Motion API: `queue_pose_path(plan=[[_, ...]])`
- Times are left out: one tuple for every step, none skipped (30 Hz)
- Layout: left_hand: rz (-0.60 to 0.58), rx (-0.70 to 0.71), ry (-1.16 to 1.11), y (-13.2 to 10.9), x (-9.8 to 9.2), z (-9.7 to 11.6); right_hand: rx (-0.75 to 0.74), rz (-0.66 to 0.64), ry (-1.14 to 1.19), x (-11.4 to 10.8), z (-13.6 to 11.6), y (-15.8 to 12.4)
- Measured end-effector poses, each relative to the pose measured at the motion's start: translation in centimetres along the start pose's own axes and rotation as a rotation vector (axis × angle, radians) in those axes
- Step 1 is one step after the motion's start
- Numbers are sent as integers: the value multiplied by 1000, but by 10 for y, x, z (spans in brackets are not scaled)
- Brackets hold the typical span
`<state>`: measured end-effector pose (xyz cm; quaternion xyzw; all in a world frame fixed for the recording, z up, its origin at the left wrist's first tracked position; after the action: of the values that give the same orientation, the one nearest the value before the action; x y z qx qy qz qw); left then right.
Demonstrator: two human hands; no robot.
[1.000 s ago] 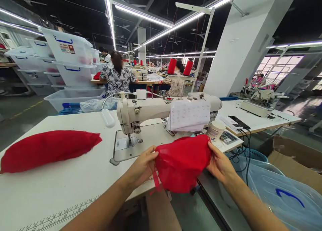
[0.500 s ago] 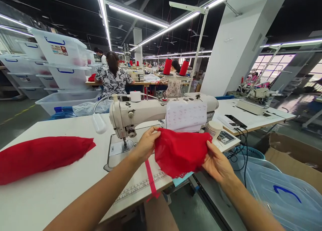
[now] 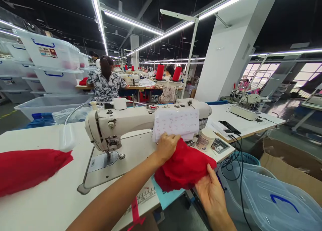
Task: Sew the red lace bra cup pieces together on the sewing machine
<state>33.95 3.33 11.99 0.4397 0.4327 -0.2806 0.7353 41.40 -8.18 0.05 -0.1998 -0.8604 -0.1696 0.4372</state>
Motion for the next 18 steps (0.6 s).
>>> queue_pose_path(plan=[[-16, 23, 32, 2, 5, 0, -13, 14, -22, -6, -1, -2], [-28, 42, 58, 3, 10, -1, -20, 32, -42, -13, -2, -5], [-34, 55, 79, 3, 13, -1, -20, 54, -53, -20, -2, -8], [-33, 62, 95, 2, 14, -2, -14, 75, -57, -27, -2, -10], [-25, 64, 106, -1, 14, -2, -6, 92, -55, -33, -2, -12], [-11, 62, 115, -4, 12, -1, 4, 107, -51, -37, -1, -13], [13, 65, 116, -9, 8, 2, 14, 117, -48, -40, 0, -14], [42, 77, 103, -16, 3, 8, 23, 122, -45, -42, 1, -15], [67, 99, 84, -23, -2, 14, 31, 121, -44, -42, 3, -15], [107, 146, 36, -32, -7, 23, 35, 116, -43, -40, 4, -14], [106, 199, -21, -41, -8, 32, 33, 107, -44, -37, 5, -13], [70, 252, -53, -49, -5, 41, 24, 94, -47, -34, 5, -12], [2, 295, -52, -56, 4, 47, 10, 78, -53, -30, 5, -9], [-50, 333, -29, -63, 12, 52, -10, 67, -64, -28, 3, -6], [-74, 346, -3, -68, 20, 52, -28, 55, -78, -27, 1, -2], [-110, 338, 32, -70, 29, 49, -49, 49, -92, -28, -3, 2], [-112, 295, 58, -70, 35, 41, -72, 46, -106, -31, -7, 5], [-118, 269, 79, -69, 40, 34, -98, 52, -124, -38, -12, 8]])
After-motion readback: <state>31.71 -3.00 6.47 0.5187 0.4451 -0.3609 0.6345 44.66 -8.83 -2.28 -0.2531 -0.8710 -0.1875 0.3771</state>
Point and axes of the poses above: each hand's wrist, its own y-axis towards the middle knuckle, its own x-axis out of the palm, z = x × y, the point moved 10 cm from there along y, towards the middle knuckle, and after that the axes turned 14 degrees about -z, right-handed, at the moved point
